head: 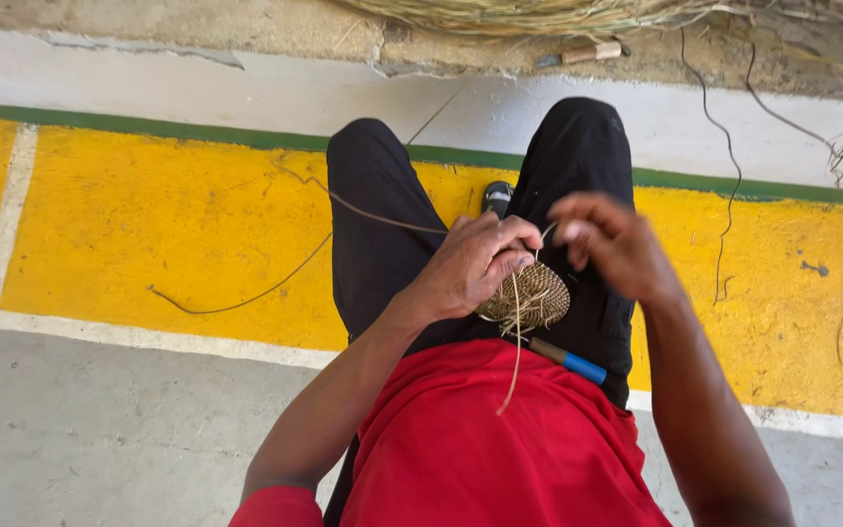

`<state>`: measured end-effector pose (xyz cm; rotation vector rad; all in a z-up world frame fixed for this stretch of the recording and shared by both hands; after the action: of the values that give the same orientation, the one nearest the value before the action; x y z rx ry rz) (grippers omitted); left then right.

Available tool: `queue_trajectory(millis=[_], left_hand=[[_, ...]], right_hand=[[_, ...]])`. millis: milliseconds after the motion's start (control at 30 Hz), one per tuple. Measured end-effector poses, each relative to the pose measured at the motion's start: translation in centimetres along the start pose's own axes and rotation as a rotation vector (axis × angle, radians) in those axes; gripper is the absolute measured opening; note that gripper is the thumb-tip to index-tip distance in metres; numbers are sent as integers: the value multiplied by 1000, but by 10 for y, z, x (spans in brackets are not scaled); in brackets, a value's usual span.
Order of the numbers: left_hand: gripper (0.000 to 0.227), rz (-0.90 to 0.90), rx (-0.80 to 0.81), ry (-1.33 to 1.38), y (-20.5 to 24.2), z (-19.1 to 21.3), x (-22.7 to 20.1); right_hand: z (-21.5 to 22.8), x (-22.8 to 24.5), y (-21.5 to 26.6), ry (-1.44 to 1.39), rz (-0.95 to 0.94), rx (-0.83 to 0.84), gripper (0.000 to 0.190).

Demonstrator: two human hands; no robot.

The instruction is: Weaving a small basket or circular object from natural fibers using hands and a pair of pliers.

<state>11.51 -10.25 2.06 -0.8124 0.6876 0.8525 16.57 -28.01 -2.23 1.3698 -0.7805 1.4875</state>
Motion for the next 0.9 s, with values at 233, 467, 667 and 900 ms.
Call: queue_trajectory(millis=[233,467,667,900], left_hand=[[10,78,67,-108,-3,-4,5],[12,91,87,-231,3,-5,-2],[13,163,118,-210,-1,-6,11],[10,124,71,-171,-3,-7,12]], right_hand=[[-29,4,14,44,177,-53,26],[-22,-36,24,-427,14,-202,28],[-24,25,32,-68,192,89,16],[-38,78,46,435,421,113,15]])
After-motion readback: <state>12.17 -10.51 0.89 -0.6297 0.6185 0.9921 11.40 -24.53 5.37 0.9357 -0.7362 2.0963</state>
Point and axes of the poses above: each hand's wrist, its own y-axis away from the middle knuckle, its own z-axis out of the back of the hand, x = y × z, the point moved 9 cm from there along -y, towards the middle knuckle, and after that the axes turned 6 degrees about -y, right-handed, at the moved point
